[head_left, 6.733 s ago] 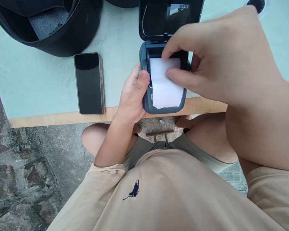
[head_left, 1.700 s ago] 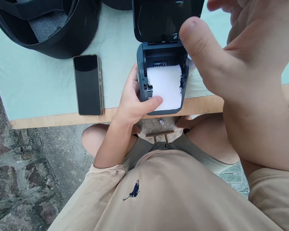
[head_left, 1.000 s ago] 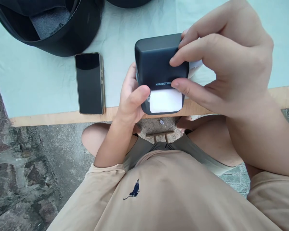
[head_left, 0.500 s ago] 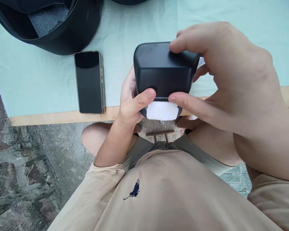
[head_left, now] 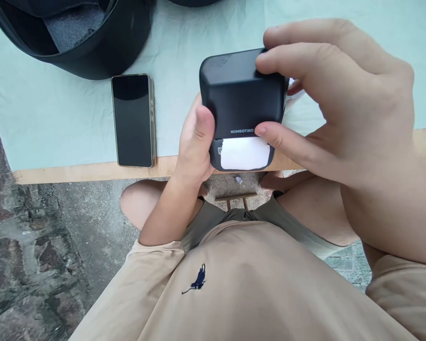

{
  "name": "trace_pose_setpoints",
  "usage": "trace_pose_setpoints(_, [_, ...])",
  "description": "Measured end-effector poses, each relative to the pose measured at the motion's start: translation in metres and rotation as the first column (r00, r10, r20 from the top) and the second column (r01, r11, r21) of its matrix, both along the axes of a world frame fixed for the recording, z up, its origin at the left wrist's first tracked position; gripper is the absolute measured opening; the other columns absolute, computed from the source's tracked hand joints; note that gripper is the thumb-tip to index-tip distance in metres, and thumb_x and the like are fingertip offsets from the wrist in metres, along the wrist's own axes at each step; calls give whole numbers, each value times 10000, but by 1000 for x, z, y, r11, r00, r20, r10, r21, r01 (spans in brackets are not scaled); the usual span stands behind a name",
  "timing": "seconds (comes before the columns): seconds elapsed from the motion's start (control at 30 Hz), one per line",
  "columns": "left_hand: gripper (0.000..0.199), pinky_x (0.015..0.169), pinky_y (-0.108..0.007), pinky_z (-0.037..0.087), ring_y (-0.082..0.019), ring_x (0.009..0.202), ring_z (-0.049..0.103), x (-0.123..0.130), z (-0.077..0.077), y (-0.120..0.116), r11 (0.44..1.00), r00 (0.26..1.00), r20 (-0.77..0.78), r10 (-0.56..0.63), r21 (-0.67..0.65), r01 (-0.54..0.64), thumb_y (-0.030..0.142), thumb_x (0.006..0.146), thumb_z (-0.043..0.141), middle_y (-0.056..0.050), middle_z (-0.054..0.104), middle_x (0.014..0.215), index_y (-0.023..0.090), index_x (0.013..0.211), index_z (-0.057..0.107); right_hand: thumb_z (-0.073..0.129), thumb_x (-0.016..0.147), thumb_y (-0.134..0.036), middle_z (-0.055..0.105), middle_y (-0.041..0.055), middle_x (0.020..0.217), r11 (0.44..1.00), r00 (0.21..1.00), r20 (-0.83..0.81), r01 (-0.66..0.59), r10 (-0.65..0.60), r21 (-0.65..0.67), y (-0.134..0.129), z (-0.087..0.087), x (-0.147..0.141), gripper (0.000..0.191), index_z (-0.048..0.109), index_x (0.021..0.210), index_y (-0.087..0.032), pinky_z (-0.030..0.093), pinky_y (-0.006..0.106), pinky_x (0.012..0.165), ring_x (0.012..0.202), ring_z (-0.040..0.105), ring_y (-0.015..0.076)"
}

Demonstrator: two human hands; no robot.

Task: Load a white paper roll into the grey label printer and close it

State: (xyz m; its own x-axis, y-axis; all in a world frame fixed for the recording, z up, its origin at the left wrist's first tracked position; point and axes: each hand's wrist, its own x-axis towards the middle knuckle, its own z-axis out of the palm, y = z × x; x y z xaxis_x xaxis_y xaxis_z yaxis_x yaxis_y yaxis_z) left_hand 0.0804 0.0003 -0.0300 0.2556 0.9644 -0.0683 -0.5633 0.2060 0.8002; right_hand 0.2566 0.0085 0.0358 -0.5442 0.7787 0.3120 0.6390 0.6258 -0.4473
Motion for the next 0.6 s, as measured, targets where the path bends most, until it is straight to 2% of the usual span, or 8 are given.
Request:
trace_pose_setpoints(0.1, [457,1095,-386,413,-255,1386,358,1,-1,1,998,998,28,52,-39,-51,556,910,320,-18,649,1139,238,1093,593,476,870,-419,442,91,1391,999,1000,8,-9,9,-42,1,-1,1,509,447,1300,-147,492,291,1003,1289,457,169])
trace_pose_setpoints(0.2, [422,1130,-404,374,-257,1402,330,2,-3,2,991,991,-17,133,-25,-133,504,923,346,-6,670,1117,216,1071,616,471,869,-429,428,80,1408,999,1000,2,-17,17,-48,2,-1,1,506,439,1301,-167,503,308,988,1308,440,173])
trace_pose_setpoints(0.43, [333,1159,-394,333,-245,1423,288,-3,-4,5,996,995,-17,94,1,-94,436,925,391,4,715,1062,245,1036,639,520,840,-468,428,98,1408,999,998,57,-20,21,-34,0,3,3,596,436,1321,-126,474,285,1031,1308,445,172])
trace_pose_setpoints(0.6, [351,1153,-407,358,-243,1343,413,-4,-5,5,996,996,10,92,8,-92,351,952,327,20,729,967,246,945,662,542,824,-489,404,103,1427,999,997,60,-36,38,-27,0,2,4,657,417,1347,-112,454,281,1071,1316,438,182])
